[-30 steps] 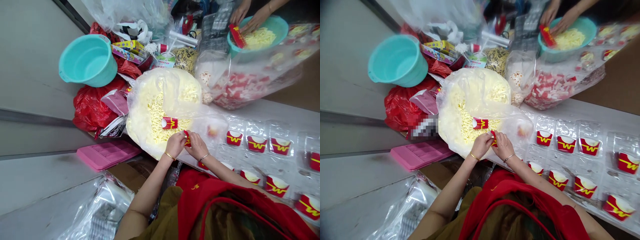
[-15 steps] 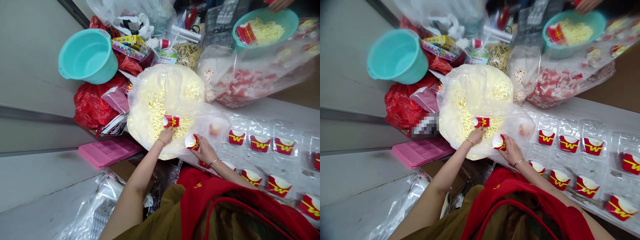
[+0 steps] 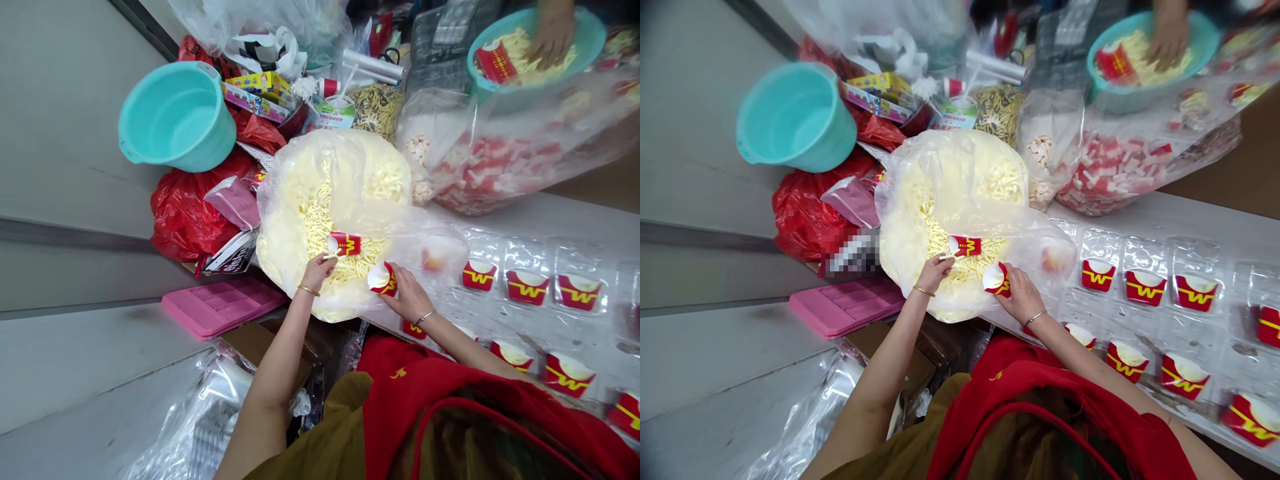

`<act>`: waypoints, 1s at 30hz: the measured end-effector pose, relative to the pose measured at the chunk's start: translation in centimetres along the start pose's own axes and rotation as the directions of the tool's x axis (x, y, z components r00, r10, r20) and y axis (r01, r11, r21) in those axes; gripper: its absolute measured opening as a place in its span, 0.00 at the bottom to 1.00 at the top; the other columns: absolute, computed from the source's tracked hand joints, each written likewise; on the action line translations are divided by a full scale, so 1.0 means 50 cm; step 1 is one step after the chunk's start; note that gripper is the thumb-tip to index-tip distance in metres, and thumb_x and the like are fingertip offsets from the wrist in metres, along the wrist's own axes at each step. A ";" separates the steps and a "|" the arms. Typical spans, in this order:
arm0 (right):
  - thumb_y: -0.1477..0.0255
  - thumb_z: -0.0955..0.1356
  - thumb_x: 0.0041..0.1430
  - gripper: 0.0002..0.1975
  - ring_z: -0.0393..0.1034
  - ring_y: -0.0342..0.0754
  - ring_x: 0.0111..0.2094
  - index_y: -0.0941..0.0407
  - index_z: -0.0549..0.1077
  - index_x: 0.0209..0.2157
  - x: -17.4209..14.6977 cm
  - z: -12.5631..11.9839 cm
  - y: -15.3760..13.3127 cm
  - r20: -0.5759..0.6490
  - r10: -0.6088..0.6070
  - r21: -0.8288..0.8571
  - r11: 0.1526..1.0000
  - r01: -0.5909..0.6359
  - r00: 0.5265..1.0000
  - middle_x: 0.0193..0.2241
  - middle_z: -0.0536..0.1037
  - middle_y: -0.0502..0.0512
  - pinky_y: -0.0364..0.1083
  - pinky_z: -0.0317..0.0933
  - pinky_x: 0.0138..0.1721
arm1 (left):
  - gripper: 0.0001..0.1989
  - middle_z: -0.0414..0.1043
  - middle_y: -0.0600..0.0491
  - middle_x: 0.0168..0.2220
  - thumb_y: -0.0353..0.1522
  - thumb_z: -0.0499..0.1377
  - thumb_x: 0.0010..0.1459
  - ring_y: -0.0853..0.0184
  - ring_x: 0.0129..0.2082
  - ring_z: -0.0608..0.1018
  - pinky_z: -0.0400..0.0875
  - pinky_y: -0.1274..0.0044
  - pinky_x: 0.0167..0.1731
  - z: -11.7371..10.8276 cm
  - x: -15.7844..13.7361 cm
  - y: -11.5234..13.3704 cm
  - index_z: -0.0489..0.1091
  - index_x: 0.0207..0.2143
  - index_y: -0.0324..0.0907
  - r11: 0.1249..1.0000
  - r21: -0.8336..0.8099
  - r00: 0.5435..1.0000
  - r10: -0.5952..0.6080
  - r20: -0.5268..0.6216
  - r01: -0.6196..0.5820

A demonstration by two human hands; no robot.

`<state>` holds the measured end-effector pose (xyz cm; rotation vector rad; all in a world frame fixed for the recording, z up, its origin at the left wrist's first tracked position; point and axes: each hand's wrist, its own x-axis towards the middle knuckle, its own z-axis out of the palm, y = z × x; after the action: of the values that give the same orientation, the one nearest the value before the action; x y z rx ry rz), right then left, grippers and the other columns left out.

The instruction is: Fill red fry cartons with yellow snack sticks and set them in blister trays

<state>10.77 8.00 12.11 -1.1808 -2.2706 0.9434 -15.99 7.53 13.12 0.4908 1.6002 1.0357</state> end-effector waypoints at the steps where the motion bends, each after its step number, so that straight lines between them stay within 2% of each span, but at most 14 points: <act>1: 0.64 0.67 0.55 0.36 0.62 0.60 0.50 0.59 0.49 0.60 0.002 0.002 -0.001 0.004 -0.006 -0.004 1.000 0.006 1.000 0.51 0.65 0.67 0.60 0.61 0.49 | 0.17 0.60 0.59 0.19 0.35 0.69 0.36 0.79 0.16 0.60 0.49 0.85 0.16 0.000 -0.003 0.004 0.66 0.25 0.38 0.998 -0.058 1.000 -0.024 -0.009 0.024; 5: 0.65 0.67 0.54 0.36 0.61 0.60 0.50 0.60 0.50 0.60 0.007 0.011 -0.007 0.018 0.005 -0.030 1.000 -0.004 1.000 0.51 0.65 0.66 0.59 0.61 0.49 | 0.16 0.59 0.59 0.19 0.36 0.69 0.36 0.80 0.17 0.60 0.47 0.85 0.15 0.009 -0.021 0.026 0.67 0.25 0.37 0.990 -0.138 0.999 -0.042 -0.013 0.039; 9: 0.66 0.67 0.54 0.35 0.61 0.61 0.49 0.59 0.50 0.59 0.022 0.019 -0.025 0.019 0.026 -0.032 0.999 -0.025 1.000 0.49 0.65 0.66 0.59 0.62 0.47 | 0.15 0.60 0.58 0.20 0.35 0.68 0.38 0.80 0.17 0.61 0.47 0.85 0.15 0.045 -0.051 0.046 0.68 0.26 0.37 0.983 -0.174 0.996 -0.039 0.080 0.052; 12: 0.66 0.68 0.53 0.36 0.61 0.60 0.48 0.58 0.50 0.60 0.039 0.021 -0.044 0.002 0.027 -0.008 1.000 -0.027 1.000 0.49 0.65 0.65 0.59 0.62 0.47 | 0.13 0.62 0.58 0.21 0.35 0.67 0.41 0.79 0.18 0.61 0.50 0.84 0.17 0.085 -0.073 0.049 0.68 0.26 0.37 0.996 -0.085 0.988 -0.002 0.152 0.015; 14: 0.68 0.68 0.53 0.36 0.61 0.59 0.48 0.58 0.49 0.60 0.047 0.020 -0.053 -0.011 0.020 -0.004 1.000 -0.020 1.000 0.49 0.65 0.64 0.58 0.62 0.48 | 0.11 0.63 0.58 0.22 0.35 0.66 0.44 0.77 0.20 0.63 0.54 0.82 0.20 0.107 -0.083 0.046 0.69 0.27 0.38 0.993 0.060 0.982 0.091 0.162 -0.102; 16: 0.70 0.68 0.53 0.35 0.60 0.59 0.48 0.59 0.50 0.59 0.049 0.017 -0.056 -0.010 0.009 -0.020 1.000 -0.010 1.000 0.49 0.65 0.65 0.57 0.62 0.48 | 0.07 0.65 0.56 0.23 0.34 0.64 0.47 0.74 0.23 0.64 0.58 0.81 0.24 0.123 -0.089 0.044 0.71 0.27 0.39 0.920 0.265 0.950 0.243 0.198 -0.291; 18: 0.70 0.67 0.54 0.34 0.60 0.59 0.48 0.61 0.50 0.59 0.045 0.016 -0.054 0.002 0.006 -0.044 0.999 -0.006 1.000 0.49 0.65 0.66 0.57 0.62 0.49 | 0.04 0.66 0.54 0.25 0.31 0.62 0.48 0.72 0.25 0.66 0.60 0.80 0.27 0.129 -0.091 0.045 0.73 0.28 0.40 0.776 0.442 0.891 0.359 0.278 -0.451; 19: 0.70 0.67 0.55 0.34 0.60 0.59 0.48 0.61 0.50 0.59 0.041 0.016 -0.051 0.006 0.007 -0.052 0.999 -0.007 1.000 0.49 0.65 0.66 0.57 0.62 0.48 | 0.04 0.67 0.54 0.26 0.30 0.61 0.49 0.72 0.26 0.66 0.61 0.79 0.28 0.129 -0.092 0.046 0.73 0.29 0.40 0.714 0.499 0.870 0.378 0.317 -0.492; 21: 0.69 0.67 0.55 0.33 0.59 0.59 0.48 0.61 0.50 0.59 0.034 0.016 -0.043 0.005 0.016 -0.061 0.998 -0.015 1.000 0.49 0.64 0.67 0.58 0.62 0.48 | 0.07 0.69 0.53 0.28 0.30 0.61 0.50 0.72 0.25 0.67 0.63 0.79 0.29 0.128 -0.094 0.049 0.73 0.34 0.40 0.660 0.555 0.861 0.350 0.369 -0.506; 23: 0.69 0.67 0.55 0.34 0.59 0.59 0.48 0.60 0.49 0.59 0.029 0.018 -0.035 -0.006 0.026 -0.065 0.998 -0.026 1.000 0.49 0.64 0.66 0.58 0.62 0.47 | 0.10 0.71 0.52 0.32 0.33 0.60 0.52 0.72 0.25 0.68 0.64 0.79 0.29 0.130 -0.097 0.052 0.72 0.38 0.39 0.658 0.575 0.870 0.304 0.389 -0.487; 25: 0.70 0.67 0.54 0.35 0.59 0.59 0.48 0.60 0.49 0.59 0.026 0.020 -0.030 -0.012 0.025 -0.067 0.997 -0.025 1.000 0.49 0.64 0.66 0.58 0.62 0.47 | 0.10 0.72 0.52 0.34 0.34 0.57 0.56 0.71 0.28 0.70 0.65 0.79 0.30 0.140 -0.103 0.050 0.71 0.39 0.39 0.621 0.606 0.867 0.317 0.385 -0.497; 28: 0.71 0.67 0.54 0.34 0.59 0.60 0.49 0.61 0.50 0.59 0.020 0.024 -0.027 -0.001 -0.005 -0.061 0.998 0.005 1.000 0.49 0.64 0.66 0.58 0.62 0.47 | 0.07 0.70 0.51 0.33 0.31 0.54 0.58 0.68 0.33 0.71 0.65 0.77 0.35 0.169 -0.115 0.040 0.71 0.33 0.40 0.443 0.741 0.854 0.381 0.354 -0.505; 30: 0.73 0.66 0.54 0.33 0.60 0.60 0.49 0.61 0.50 0.59 0.011 0.027 -0.022 0.010 -0.033 -0.050 0.998 0.033 0.999 0.48 0.65 0.66 0.58 0.63 0.47 | 0.07 0.69 0.50 0.31 0.29 0.54 0.56 0.67 0.33 0.71 0.65 0.76 0.36 0.189 -0.125 0.030 0.71 0.29 0.40 0.340 0.814 0.864 0.361 0.350 -0.471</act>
<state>9.01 7.50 12.00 -1.1581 -2.3262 0.8861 -5.60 6.97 17.86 1.7536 1.8760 0.3752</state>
